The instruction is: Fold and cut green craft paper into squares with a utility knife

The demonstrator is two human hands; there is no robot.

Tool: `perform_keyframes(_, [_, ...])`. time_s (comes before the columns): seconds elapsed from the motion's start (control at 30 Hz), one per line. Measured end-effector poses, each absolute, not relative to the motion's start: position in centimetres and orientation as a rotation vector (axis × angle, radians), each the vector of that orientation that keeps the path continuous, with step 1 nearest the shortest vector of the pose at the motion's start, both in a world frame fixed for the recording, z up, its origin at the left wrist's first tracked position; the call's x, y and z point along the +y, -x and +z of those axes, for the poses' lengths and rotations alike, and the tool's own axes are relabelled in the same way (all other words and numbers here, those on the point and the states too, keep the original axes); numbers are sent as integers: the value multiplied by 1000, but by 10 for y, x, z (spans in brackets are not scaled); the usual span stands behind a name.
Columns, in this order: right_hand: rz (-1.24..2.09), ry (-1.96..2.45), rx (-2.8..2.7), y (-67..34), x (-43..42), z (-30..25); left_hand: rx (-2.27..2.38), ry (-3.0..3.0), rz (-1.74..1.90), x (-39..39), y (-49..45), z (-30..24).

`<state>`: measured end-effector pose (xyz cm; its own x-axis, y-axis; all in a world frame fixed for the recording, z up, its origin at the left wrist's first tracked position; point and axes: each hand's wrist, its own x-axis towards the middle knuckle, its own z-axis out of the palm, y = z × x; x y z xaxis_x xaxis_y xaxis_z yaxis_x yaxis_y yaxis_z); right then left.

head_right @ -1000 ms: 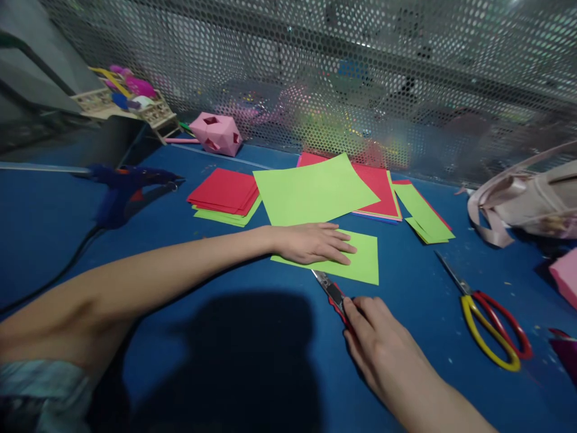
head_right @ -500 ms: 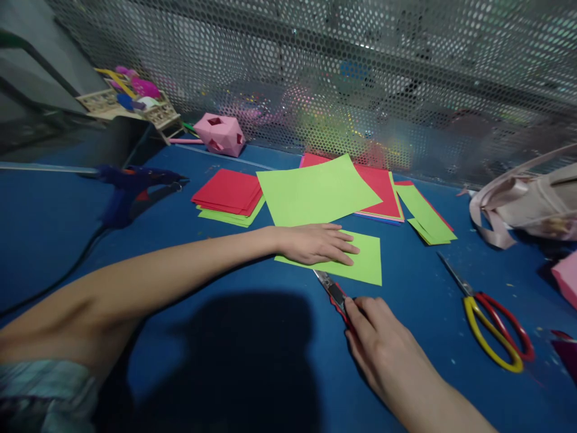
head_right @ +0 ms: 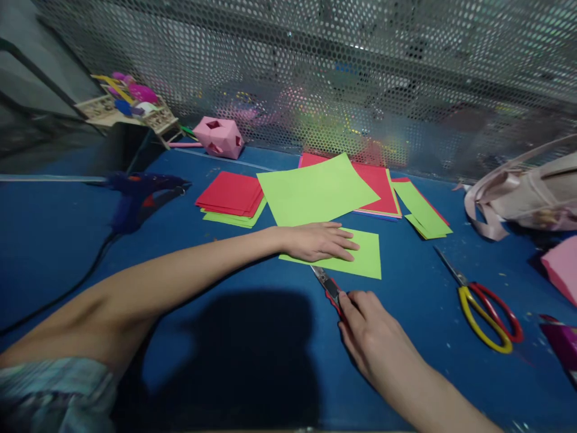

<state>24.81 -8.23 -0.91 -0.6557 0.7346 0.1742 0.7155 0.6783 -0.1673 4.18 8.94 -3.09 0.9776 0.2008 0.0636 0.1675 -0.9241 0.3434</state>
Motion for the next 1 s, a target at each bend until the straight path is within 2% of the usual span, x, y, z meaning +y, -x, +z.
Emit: perform_keyframes(1.0, [218,1251,-2651,-232,-85,-10,249,-2820,86,91,-42,-34])
